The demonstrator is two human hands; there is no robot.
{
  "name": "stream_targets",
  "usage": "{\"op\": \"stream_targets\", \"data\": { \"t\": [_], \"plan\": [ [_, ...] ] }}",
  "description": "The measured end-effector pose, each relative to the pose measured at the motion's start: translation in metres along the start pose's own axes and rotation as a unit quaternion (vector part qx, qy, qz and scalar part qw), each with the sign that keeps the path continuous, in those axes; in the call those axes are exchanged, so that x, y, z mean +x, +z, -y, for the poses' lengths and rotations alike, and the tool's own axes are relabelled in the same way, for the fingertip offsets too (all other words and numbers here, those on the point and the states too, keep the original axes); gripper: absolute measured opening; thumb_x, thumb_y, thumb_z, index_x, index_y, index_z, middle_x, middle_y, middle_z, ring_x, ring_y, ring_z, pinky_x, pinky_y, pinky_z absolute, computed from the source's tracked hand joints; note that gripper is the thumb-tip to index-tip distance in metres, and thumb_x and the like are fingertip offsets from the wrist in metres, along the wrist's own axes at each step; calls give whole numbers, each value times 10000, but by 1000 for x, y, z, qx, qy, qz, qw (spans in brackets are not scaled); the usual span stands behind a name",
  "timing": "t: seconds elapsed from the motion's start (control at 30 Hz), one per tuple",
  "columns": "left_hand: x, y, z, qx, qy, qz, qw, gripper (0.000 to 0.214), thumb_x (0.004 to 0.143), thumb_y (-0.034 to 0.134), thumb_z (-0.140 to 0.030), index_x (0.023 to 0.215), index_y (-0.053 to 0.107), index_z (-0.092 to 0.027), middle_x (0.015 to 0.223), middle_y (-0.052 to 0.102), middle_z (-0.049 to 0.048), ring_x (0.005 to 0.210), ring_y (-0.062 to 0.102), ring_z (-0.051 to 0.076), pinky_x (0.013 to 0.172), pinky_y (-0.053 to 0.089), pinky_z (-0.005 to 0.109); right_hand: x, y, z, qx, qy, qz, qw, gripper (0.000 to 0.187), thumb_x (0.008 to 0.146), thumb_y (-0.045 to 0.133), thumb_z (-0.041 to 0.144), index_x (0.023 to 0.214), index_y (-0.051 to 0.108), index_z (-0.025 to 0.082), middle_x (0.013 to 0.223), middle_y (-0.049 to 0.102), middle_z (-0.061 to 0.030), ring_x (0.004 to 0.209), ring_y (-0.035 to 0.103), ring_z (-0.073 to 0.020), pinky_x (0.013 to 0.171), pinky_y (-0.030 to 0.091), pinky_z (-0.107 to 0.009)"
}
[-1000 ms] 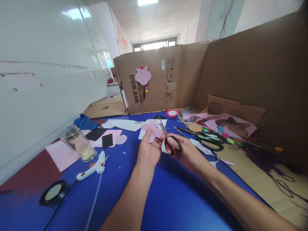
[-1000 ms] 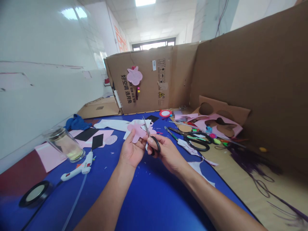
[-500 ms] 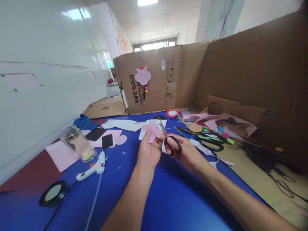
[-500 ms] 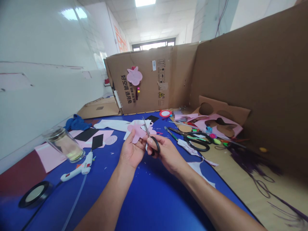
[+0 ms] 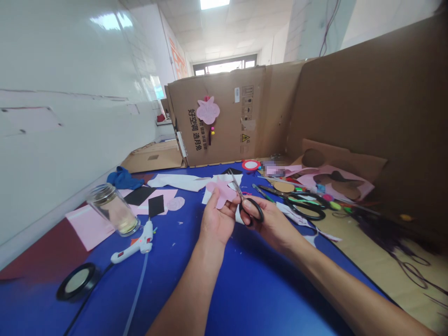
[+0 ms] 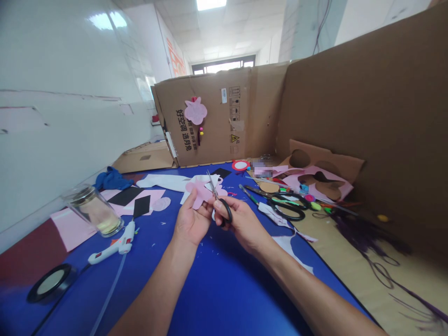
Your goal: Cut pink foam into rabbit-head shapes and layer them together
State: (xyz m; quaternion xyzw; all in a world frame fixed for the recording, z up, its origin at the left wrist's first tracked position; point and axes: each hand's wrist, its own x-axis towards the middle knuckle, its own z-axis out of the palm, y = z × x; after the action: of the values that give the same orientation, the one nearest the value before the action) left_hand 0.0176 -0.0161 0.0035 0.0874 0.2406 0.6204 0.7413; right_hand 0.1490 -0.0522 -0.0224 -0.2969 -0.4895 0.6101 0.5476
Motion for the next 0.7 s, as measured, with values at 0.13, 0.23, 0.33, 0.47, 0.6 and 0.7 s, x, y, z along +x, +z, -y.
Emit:
{"op": "stream_targets", "data": {
  "t": [0.13, 0.23, 0.33, 0.47, 0.6, 0.7],
  "plan": [
    [1, -2, 1, 2, 5, 11, 1000, 186, 1024, 577, -203, 1098, 704, -89, 918, 770, 130, 712, 748, 183, 658, 621, 255, 0, 0, 0, -2, -6, -1, 1000, 420, 849, 817, 583, 825, 673, 189, 650, 536, 19, 584, 384, -119, 531, 245, -271],
    [1, -2, 1, 5, 6, 8, 1000, 185, 1016, 589, -201, 1113, 707, -98, 933, 769, 127, 719, 744, 179, 658, 617, 250, 1, 0, -1, -6, -5, -7, 1000, 418, 838, 827, 580, 827, 674, 191, 642, 517, 26, 573, 368, -117, 523, 239, -273],
    [1, -2, 1, 3, 6, 3, 1000, 184, 1010, 593, -196, 1126, 703, -104, 930, 768, 125, 701, 737, 175, 645, 615, 247, 1, 0, -3, -9, 1, -17, 1000, 411, 836, 828, 578, 867, 688, 193, 644, 532, 27, 569, 373, -118, 529, 248, -272],
    [1, -1, -1, 22, 7, 10, 1000, 209, 1027, 562, -214, 1112, 703, -86, 847, 762, 123, 641, 723, 175, 609, 607, 248, 0, 0, -2, -11, 2, -9, 1000, 398, 840, 828, 569, 873, 691, 197, 664, 569, 17, 590, 415, -125, 550, 271, -275],
    [4, -3, -8, 50, 35, 23, 998, 214, 1008, 573, -185, 1133, 711, -79, 868, 782, 131, 701, 757, 201, 668, 623, 277, -2, -1, 3, -23, 4, 6, 1000, 399, 865, 801, 576, 947, 731, 192, 687, 573, 6, 614, 431, -137, 565, 270, -286],
    [6, -4, -15, 78, 67, 30, 994, 231, 977, 606, -153, 1161, 714, -64, 938, 802, 159, 787, 787, 216, 745, 629, 288, -1, -6, 7, -31, 0, 2, 1000, 427, 855, 805, 584, 1018, 753, 192, 682, 574, 6, 615, 432, -144, 579, 271, -296]
  ]
}}
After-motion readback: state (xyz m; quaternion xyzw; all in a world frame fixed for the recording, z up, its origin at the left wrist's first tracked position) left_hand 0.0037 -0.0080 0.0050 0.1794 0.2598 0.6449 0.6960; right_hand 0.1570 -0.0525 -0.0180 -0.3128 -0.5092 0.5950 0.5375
